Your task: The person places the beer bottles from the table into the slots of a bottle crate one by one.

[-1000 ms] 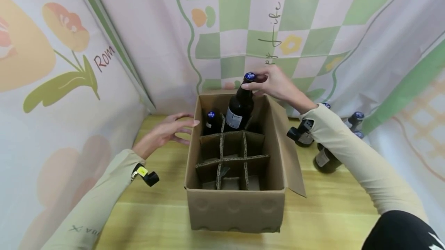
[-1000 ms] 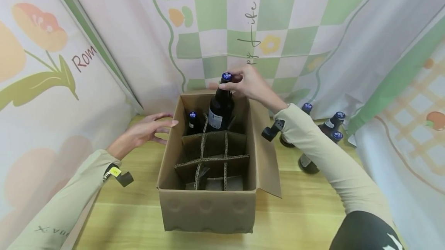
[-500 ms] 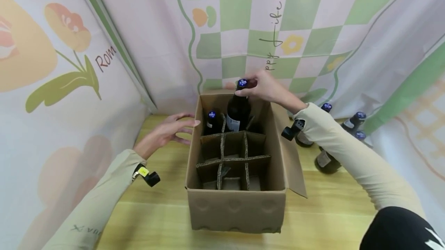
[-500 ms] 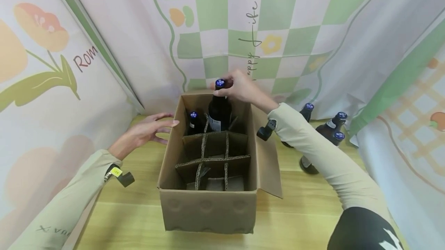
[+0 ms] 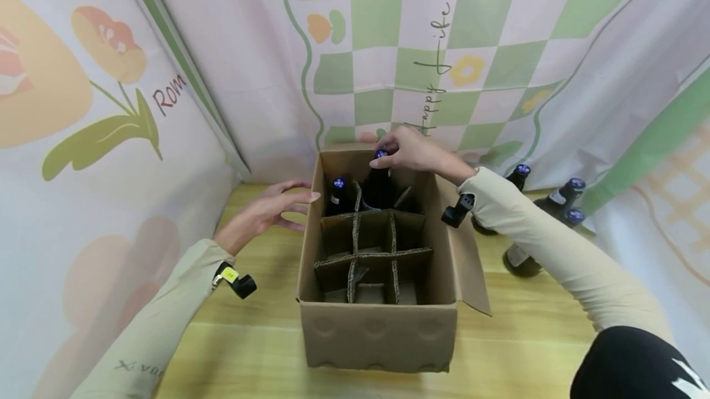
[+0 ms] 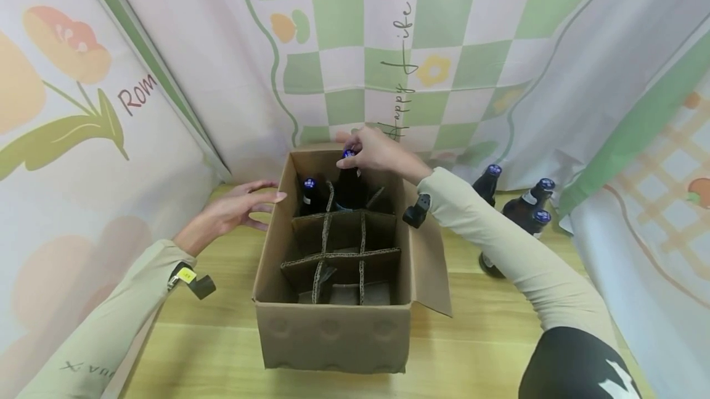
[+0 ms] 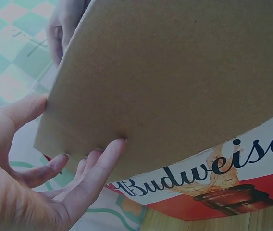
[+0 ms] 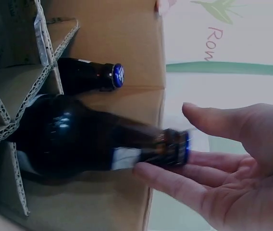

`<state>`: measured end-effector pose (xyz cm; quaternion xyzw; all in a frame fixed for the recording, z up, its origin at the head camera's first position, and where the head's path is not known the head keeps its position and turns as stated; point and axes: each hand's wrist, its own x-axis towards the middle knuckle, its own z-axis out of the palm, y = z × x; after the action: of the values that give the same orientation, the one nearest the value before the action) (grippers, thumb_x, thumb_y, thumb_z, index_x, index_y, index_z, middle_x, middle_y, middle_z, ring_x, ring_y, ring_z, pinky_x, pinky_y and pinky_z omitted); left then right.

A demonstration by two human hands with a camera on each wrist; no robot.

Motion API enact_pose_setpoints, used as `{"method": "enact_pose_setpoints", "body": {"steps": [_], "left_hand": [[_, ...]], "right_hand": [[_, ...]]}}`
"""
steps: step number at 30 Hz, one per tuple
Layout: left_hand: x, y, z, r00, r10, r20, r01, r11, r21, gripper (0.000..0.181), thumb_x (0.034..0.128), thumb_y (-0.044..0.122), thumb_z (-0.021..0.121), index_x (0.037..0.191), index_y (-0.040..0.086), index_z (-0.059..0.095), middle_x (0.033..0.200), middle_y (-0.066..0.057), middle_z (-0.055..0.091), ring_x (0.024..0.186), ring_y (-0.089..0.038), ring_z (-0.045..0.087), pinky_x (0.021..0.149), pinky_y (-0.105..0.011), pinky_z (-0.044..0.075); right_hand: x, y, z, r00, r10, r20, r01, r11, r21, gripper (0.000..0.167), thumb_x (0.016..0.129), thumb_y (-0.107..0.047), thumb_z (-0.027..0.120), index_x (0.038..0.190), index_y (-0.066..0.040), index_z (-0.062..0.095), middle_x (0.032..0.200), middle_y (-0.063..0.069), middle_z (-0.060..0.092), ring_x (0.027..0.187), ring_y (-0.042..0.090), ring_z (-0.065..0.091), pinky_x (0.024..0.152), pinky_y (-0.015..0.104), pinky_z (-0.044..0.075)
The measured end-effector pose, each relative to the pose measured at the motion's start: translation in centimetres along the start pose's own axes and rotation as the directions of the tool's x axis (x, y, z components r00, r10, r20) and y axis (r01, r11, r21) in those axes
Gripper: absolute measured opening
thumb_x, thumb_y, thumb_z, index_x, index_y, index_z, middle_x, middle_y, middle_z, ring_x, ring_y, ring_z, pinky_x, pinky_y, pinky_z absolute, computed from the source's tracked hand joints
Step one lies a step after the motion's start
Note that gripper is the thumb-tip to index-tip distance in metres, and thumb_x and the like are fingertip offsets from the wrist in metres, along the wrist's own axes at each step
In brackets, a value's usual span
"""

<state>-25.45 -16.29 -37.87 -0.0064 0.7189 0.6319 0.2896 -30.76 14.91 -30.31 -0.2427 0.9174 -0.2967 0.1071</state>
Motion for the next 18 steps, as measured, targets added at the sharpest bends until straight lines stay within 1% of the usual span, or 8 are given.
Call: {"method": "enact_pose_setpoints", "body": {"steps": [2, 3, 4, 8, 10, 13, 15, 18], "left_hand": [[-0.01, -0.1, -0.08, 1.0, 0.004, 0.001, -0.004, 1.0, -0.001, 0.074, 0.0982, 0.028, 0.073, 0.161, 0.012, 0.037, 0.152, -0.02, 0.052, 0.132, -0.036, 0.055, 0.093, -0.049, 0.064], [-0.03, -0.14, -0.12, 1.0, 0.007, 0.001, -0.007, 1.0, 0.0, 0.074, 0.0982, 0.028, 0.073, 0.161, 0.012, 0.037, 0.152, -0.02, 0.052, 0.132, -0.036, 0.055, 0.093, -0.049, 0.064], [-0.01, -0.16, -0.1, 1.0, 0.008, 0.002, -0.008, 1.0, -0.001, 0.074, 0.0981, 0.029, 0.073, 0.16, 0.012, 0.037, 0.152, -0.02, 0.052, 0.132, -0.036, 0.055, 0.093, -0.049, 0.064], [-0.09, -0.15, -0.03, 1.0, 0.012, 0.003, -0.012, 1.0, -0.002, 0.074, 0.0981, 0.029, 0.073, 0.16, 0.012, 0.037, 0.152, -0.02, 0.052, 0.131, -0.035, 0.056, 0.093, -0.049, 0.064], [-0.15, -0.09, -0.02, 1.0, 0.011, 0.001, -0.011, 1.0, -0.001, 0.074, 0.0981, 0.029, 0.073, 0.16, 0.012, 0.037, 0.151, -0.02, 0.052, 0.13, -0.035, 0.056, 0.093, -0.049, 0.065], [-0.12, -0.07, -0.03, 1.0, 0.013, -0.002, -0.013, 1.0, -0.002, 0.073, 0.0981, 0.029, 0.073, 0.16, 0.012, 0.037, 0.151, -0.02, 0.053, 0.129, -0.034, 0.057, 0.093, -0.049, 0.065], [-0.08, -0.09, -0.07, 1.0, 0.014, -0.002, -0.014, 1.0, -0.002, 0.073, 0.098, 0.03, 0.073, 0.16, 0.012, 0.038, 0.15, -0.019, 0.053, 0.128, -0.034, 0.057, 0.092, -0.049, 0.065], [-0.03, -0.18, -0.09, 1.0, 0.015, 0.001, -0.015, 1.0, -0.002, 0.073, 0.0979, 0.03, 0.073, 0.16, 0.012, 0.038, 0.15, -0.019, 0.053, 0.126, -0.033, 0.057, 0.092, -0.048, 0.065]], "right_hand": [[0.03, -0.24, 0.22, 1.0, -0.004, 0.01, 0.005, 1.0, -0.026, 0.035, 0.099, -0.023, 0.073, 0.122, 0.003, 0.073, 0.114, 0.018, 0.075, 0.101, 0.031, 0.069, 0.091, 0.043, 0.058], [0.02, -0.33, 0.29, 1.0, -0.009, 0.021, 0.009, 1.0, -0.028, 0.032, 0.1, -0.022, 0.072, 0.12, 0.002, 0.074, 0.114, 0.018, 0.075, 0.103, 0.033, 0.07, 0.092, 0.046, 0.059], [-0.03, -0.33, 0.3, 1.0, -0.011, 0.03, 0.011, 1.0, -0.028, 0.03, 0.1, -0.022, 0.071, 0.119, 0.002, 0.074, 0.115, 0.018, 0.076, 0.104, 0.033, 0.071, 0.093, 0.045, 0.06], [-0.23, -0.26, 0.23, 0.997, -0.011, 0.077, 0.012, 1.0, -0.008, 0.026, 0.104, -0.019, 0.065, 0.117, 0.002, 0.074, 0.105, 0.018, 0.077, 0.085, 0.025, 0.073, 0.078, 0.036, 0.063], [-0.32, -0.32, 0.17, 0.996, -0.002, 0.094, 0.0, 1.0, 0.022, 0.027, 0.106, -0.016, 0.063, 0.12, 0.005, 0.072, 0.105, 0.021, 0.076, 0.085, 0.024, 0.073, 0.077, 0.031, 0.063], [-0.48, -0.58, 0.11, 0.995, 0.014, 0.101, -0.021, 0.998, 0.066, 0.028, 0.106, -0.012, 0.061, 0.123, 0.008, 0.069, 0.108, 0.026, 0.075, 0.091, 0.033, 0.073, 0.079, 0.034, 0.065], [-0.56, -0.64, 0.13, 0.995, 0.025, 0.098, -0.035, 0.995, 0.098, 0.028, 0.106, -0.009, 0.06, 0.125, 0.01, 0.067, 0.115, 0.029, 0.073, 0.101, 0.04, 0.073, 0.084, 0.037, 0.067], [-0.65, -0.52, 0.15, 0.996, 0.026, 0.088, -0.037, 0.991, 0.128, 0.028, 0.106, -0.007, 0.06, 0.126, 0.012, 0.066, 0.118, 0.03, 0.072, 0.104, 0.042, 0.072, 0.087, 0.043, 0.066]]}}
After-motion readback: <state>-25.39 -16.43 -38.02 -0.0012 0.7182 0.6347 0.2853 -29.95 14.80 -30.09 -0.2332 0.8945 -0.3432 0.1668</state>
